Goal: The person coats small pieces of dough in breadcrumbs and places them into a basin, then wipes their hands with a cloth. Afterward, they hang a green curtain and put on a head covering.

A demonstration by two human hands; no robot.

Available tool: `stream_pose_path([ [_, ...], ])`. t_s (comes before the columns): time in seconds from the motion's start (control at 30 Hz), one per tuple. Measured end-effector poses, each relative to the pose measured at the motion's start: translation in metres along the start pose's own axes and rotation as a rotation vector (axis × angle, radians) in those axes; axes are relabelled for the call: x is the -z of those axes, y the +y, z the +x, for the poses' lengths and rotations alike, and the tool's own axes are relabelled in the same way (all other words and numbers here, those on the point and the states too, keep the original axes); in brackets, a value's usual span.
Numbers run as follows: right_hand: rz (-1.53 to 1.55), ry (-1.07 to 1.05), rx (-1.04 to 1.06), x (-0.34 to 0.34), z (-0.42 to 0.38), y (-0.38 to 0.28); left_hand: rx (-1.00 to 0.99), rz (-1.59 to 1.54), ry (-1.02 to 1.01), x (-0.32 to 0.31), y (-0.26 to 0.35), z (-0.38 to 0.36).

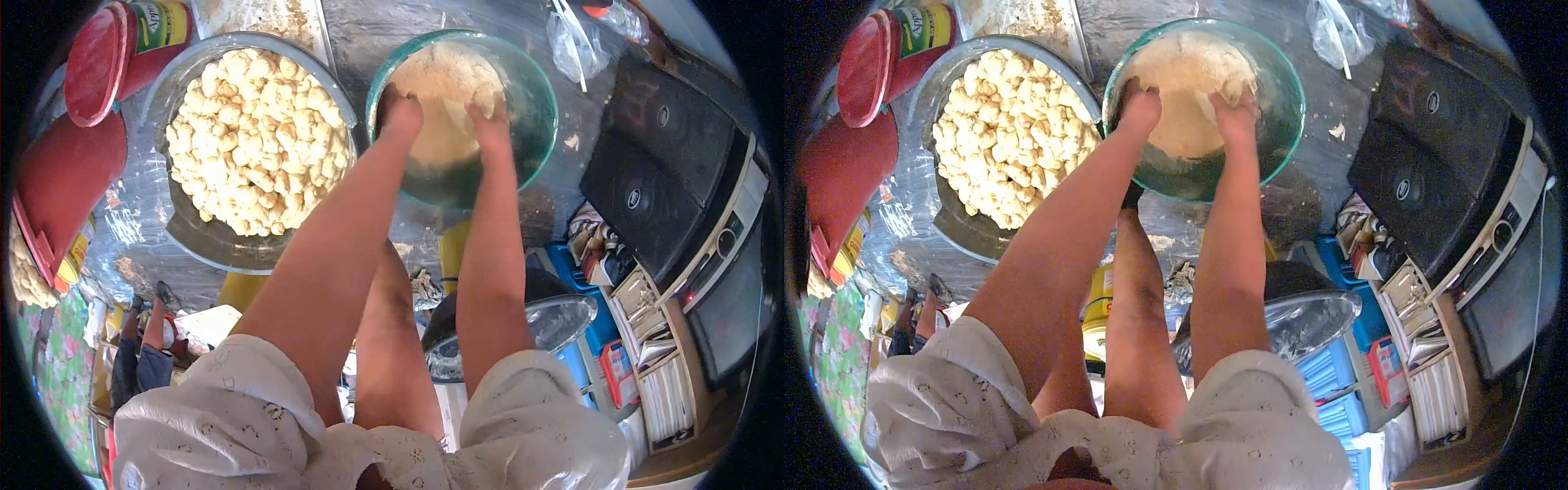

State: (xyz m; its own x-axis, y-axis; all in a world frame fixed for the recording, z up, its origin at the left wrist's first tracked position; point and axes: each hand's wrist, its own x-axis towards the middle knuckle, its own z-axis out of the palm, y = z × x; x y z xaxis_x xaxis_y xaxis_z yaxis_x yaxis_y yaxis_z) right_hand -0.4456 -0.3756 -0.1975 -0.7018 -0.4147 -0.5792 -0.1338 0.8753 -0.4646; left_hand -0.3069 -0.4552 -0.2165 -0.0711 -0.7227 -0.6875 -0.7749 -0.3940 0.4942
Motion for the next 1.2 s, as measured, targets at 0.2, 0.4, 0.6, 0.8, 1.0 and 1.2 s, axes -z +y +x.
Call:
stream_pose_path([
  [0.2,-0.042,-0.131,-0.175,-0.084,0.044,0.005,0.35,-0.209,-0.061,-0.012,0.005,0.014],
  [0.4,0.575,-0.333,-0.289,-0.085,-0.021,-0.024,0.411,-0.284,-0.094,-0.005,-0.001,0.0],
  [0.6,1.245,-0.266,-0.498,-0.081,-0.068,-0.023,0.119,-0.364,-0.114,0.004,-0.023,-0.035],
  [0.8,1.667,-0.35,-0.458,-0.036,-0.119,-0.051,-0.308,-0.365,0.107,0.034,0.014,-0.09],
  [1.0,1.914,-0.574,-0.26,-0.042,-0.16,-0.063,-0.552,-0.513,0.155,0.082,0.029,-0.126],
  [1.2,1.207,-0.399,-0.326,-0.089,-0.234,-0.094,-0.139,-0.698,0.423,0.175,-0.044,-0.146],
])
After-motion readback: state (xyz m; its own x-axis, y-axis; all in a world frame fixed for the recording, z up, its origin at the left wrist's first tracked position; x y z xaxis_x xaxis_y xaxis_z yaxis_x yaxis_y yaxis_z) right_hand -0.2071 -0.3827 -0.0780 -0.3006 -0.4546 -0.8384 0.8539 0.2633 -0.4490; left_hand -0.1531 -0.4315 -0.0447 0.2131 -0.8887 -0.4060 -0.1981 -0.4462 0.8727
